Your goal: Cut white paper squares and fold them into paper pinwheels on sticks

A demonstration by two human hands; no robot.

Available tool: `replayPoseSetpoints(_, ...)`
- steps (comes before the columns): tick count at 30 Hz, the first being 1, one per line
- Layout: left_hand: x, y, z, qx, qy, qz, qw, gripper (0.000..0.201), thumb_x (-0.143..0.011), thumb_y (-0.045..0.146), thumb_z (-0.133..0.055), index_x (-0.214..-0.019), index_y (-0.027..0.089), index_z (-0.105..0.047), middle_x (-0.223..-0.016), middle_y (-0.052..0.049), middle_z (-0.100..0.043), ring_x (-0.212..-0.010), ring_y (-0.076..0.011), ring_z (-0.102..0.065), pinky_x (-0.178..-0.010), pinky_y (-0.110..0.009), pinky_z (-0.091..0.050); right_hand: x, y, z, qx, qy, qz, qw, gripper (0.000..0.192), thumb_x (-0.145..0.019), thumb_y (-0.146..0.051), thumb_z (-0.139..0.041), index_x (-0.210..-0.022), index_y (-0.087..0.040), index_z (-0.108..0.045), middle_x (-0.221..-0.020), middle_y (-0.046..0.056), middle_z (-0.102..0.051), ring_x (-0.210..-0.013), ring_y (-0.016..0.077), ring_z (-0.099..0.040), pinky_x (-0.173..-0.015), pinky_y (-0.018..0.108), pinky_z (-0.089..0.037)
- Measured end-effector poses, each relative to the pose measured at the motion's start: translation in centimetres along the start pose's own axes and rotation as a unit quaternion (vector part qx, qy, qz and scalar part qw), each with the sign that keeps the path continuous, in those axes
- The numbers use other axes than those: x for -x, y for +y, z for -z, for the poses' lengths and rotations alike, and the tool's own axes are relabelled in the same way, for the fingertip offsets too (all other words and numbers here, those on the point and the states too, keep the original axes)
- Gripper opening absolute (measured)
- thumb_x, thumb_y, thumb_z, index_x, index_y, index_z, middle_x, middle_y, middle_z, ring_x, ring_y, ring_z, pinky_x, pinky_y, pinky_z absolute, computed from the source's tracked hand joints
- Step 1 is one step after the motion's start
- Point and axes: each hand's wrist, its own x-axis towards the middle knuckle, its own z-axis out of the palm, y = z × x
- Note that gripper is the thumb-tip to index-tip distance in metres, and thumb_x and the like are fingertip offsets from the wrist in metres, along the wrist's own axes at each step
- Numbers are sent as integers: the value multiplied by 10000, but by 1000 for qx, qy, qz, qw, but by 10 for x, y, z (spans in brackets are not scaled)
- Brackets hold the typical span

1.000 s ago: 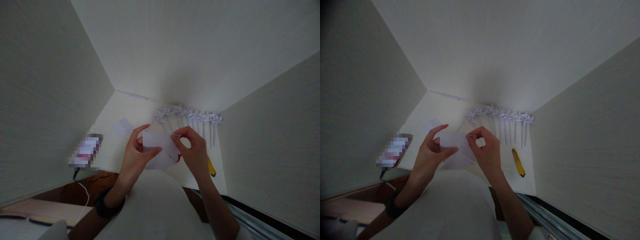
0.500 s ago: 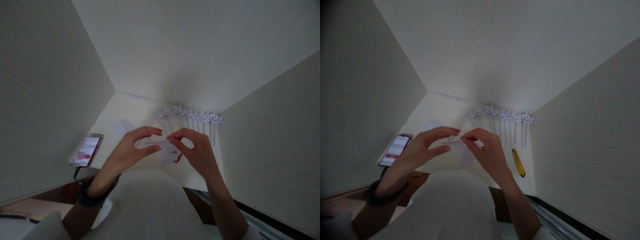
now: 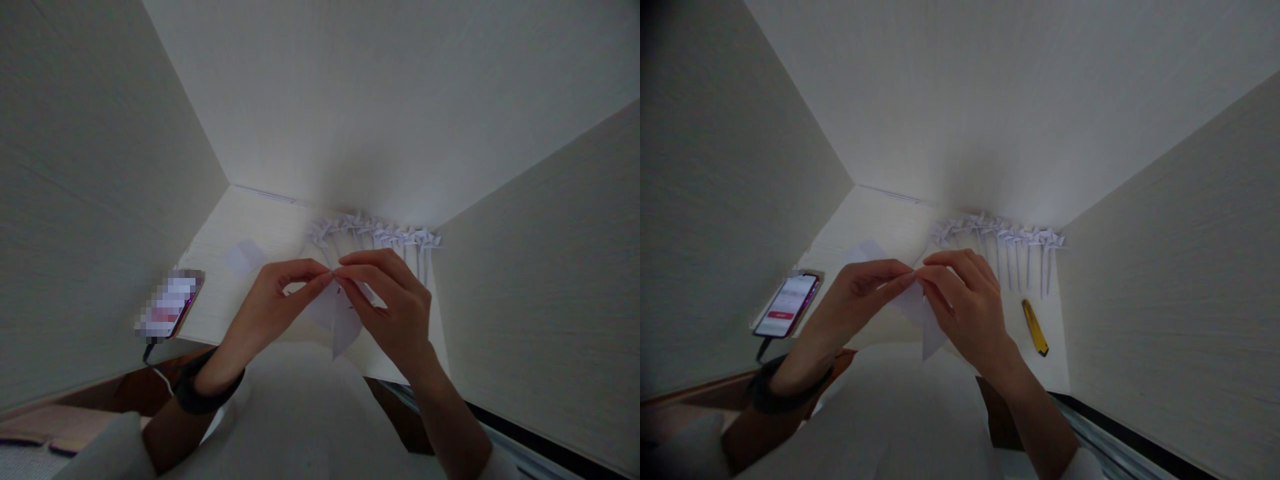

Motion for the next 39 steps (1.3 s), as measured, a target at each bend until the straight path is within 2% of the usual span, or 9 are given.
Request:
replayPoseSetpoints(5,2,0,-2,51,32,28,998,117,-772,324,-698,-707,236,-739,-685,11,-698,-660,-164,-623,-637,-257,-476,3,2,0,5,-1,56,998,187,-861,-96,-587,-921,-249,-677,-979,57,-706,-914,212,-629,-795,385,-496)
replayPoseSetpoints(12,6,3,-1,-3,13,-15,1000,125,-811,308,-664,-726,243,-727,-704,22,-698,-669,-154,-613,-652,-247,-456,-4,0,5,-142,-26,-102,984,140,-808,-93,-662,-807,-231,-687,-924,26,-660,-901,168,-632,-815,314,-494)
replayPoseSetpoints(19,10,10,-2,-102,42,-83,990,127,-799,198,-664,-697,240,-728,-679,25,-695,-624,-152,-580,-639,-247,-433,-10,-8,6,-169,-55,-140,974,128,-794,-110,-671,-737,-221,-642,-823,-1,-629,-795,151,-616,-732,281,-489)
replayPoseSetpoints(23,12,10,-2,-70,65,-60,994,105,-767,207,-691,-673,241,-726,-660,18,-681,-631,-167,-576,-643,-262,-430,-9,-8,4,-178,-49,-159,970,107,-807,-131,-643,-767,-225,-612,-862,10,-630,-860,166,-619,-797,310,-501)
replayPoseSetpoints(26,13,5,-1,-4,114,-24,993,113,-780,275,-684,-675,241,-710,-683,13,-684,-639,-169,-585,-649,-272,-447,-2,2,7,-252,-88,-243,933,212,-802,-219,-663,-994,-259,-581,-1060,29,-647,-953,183,-636,-823,337,-525)
replayPoseSetpoints(29,12,-3,0,58,144,-3,988,131,-794,322,-673,-691,243,-693,-707,16,-684,-670,-164,-604,-650,-264,-465,8,12,13,-255,-132,-309,907,132,-807,-243,-650,-933,-248,-610,-938,14,-683,-830,171,-661,-722,304,-538)
replayPoseSetpoints(32,10,-10,2,75,122,18,990,111,-785,330,-684,-734,232,-694,-750,6,-691,-716,-162,-616,-653,-249,-467,13,16,16,-216,-146,-311,914,46,-812,-208,-632,-769,-221,-642,-736,-10,-673,-725,154,-648,-687,282,-518)
replayPoseSetpoints(35,9,-12,3,87,98,42,990,95,-758,309,-713,-748,222,-676,-728,13,-679,-661,-140,-594,-603,-231,-444,13,18,16,-213,-143,-301,919,88,-852,-239,-588,-796,-215,-650,-763,0,-683,-743,153,-642,-684,276,-507)
replayPoseSetpoints(39,10,-13,2,84,117,30,989,116,-754,295,-720,-706,216,-651,-672,26,-642,-629,-128,-568,-585,-229,-428,15,22,14,-265,-163,-298,902,186,-915,-328,-495,-903,-215,-642,-830,21,-682,-774,155,-639,-687,289,-513)
